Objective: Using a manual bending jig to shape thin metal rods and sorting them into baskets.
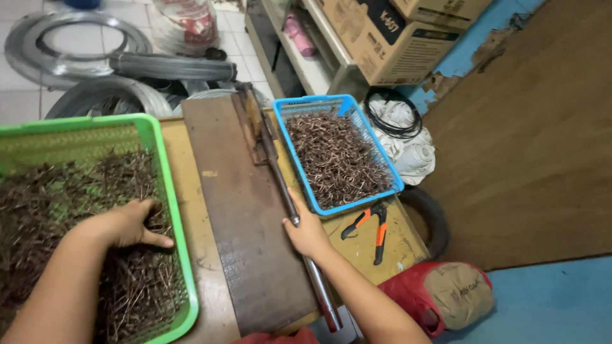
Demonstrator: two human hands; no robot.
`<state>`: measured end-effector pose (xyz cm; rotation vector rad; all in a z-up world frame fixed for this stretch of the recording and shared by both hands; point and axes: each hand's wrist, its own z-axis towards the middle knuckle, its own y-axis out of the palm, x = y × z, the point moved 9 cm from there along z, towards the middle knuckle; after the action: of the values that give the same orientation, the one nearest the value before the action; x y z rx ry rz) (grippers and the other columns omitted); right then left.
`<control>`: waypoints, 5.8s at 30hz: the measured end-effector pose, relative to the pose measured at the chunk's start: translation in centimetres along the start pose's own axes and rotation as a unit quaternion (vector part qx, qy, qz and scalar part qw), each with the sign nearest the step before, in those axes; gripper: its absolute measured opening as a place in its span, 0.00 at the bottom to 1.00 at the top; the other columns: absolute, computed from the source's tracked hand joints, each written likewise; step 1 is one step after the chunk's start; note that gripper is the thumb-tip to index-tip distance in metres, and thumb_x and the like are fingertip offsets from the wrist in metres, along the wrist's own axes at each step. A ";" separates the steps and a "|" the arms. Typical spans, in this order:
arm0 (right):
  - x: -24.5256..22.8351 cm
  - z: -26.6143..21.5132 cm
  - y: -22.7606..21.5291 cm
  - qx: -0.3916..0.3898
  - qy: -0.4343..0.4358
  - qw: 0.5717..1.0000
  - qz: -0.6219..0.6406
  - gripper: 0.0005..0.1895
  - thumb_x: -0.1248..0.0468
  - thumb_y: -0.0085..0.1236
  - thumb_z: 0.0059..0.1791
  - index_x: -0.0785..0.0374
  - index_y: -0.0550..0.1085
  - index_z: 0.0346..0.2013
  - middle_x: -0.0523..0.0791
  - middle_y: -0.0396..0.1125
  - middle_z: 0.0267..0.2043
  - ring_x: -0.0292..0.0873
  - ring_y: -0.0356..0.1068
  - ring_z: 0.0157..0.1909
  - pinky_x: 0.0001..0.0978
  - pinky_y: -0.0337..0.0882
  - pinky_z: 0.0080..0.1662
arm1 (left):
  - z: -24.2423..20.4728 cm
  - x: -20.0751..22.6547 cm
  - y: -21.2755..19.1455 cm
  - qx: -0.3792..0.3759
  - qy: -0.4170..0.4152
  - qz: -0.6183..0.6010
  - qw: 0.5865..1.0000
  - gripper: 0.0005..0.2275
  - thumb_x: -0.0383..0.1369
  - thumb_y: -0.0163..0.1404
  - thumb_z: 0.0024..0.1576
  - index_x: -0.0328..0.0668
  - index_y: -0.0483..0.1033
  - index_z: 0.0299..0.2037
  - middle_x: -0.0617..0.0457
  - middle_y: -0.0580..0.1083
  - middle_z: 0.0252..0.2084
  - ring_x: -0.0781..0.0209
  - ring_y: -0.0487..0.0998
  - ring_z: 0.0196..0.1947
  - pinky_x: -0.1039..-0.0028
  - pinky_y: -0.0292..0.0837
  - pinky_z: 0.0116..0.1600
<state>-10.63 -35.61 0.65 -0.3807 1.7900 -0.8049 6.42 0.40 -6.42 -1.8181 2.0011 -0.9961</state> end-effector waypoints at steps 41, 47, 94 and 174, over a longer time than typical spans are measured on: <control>-0.1 -0.4 0.0 -0.020 0.031 0.999 -0.004 0.42 0.62 0.56 0.53 0.33 0.55 0.81 0.39 0.61 0.50 0.42 0.56 0.23 0.31 0.63 0.41 | -12.5 -0.2 -9.6 0.262 0.016 -0.437 0.861 0.18 0.38 0.50 0.69 0.52 0.73 0.69 0.45 0.78 0.63 0.46 0.75 0.64 0.48 0.62 0.72; -0.4 -0.5 -0.1 -0.020 0.027 0.999 0.001 0.42 0.62 0.56 0.53 0.33 0.55 0.80 0.34 0.70 0.72 0.41 0.56 0.22 0.31 0.67 0.41 | -12.0 -0.9 -9.6 0.277 0.016 -0.470 0.838 0.17 0.32 0.54 0.68 0.49 0.75 0.67 0.45 0.76 0.64 0.48 0.76 0.58 0.56 0.70 0.61; 0.2 -0.1 0.2 -0.024 0.045 0.999 -0.014 0.43 0.61 0.57 0.54 0.32 0.55 0.82 0.46 0.73 0.35 0.40 0.53 0.22 0.29 0.62 0.38 | -7.1 -0.3 -9.1 0.169 0.199 -0.707 0.657 0.35 0.17 0.35 0.67 0.52 0.37 0.83 0.33 0.66 0.75 0.48 0.74 0.71 0.65 0.72 0.71; -9.6 -2.9 -7.4 -0.120 0.024 0.990 -0.064 0.43 0.56 0.59 0.53 0.43 0.55 0.82 0.60 0.71 0.65 0.57 0.82 0.46 0.48 0.82 0.52 | 23.8 15.0 -5.3 0.151 0.147 -0.879 0.427 0.25 0.31 0.61 0.68 0.48 0.60 0.70 0.40 0.69 0.68 0.47 0.84 0.63 0.52 0.76 0.71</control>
<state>-10.72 -34.10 13.00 -0.6451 1.9291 -0.6927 22.23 -21.13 -16.77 -3.0305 -1.0909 -1.7244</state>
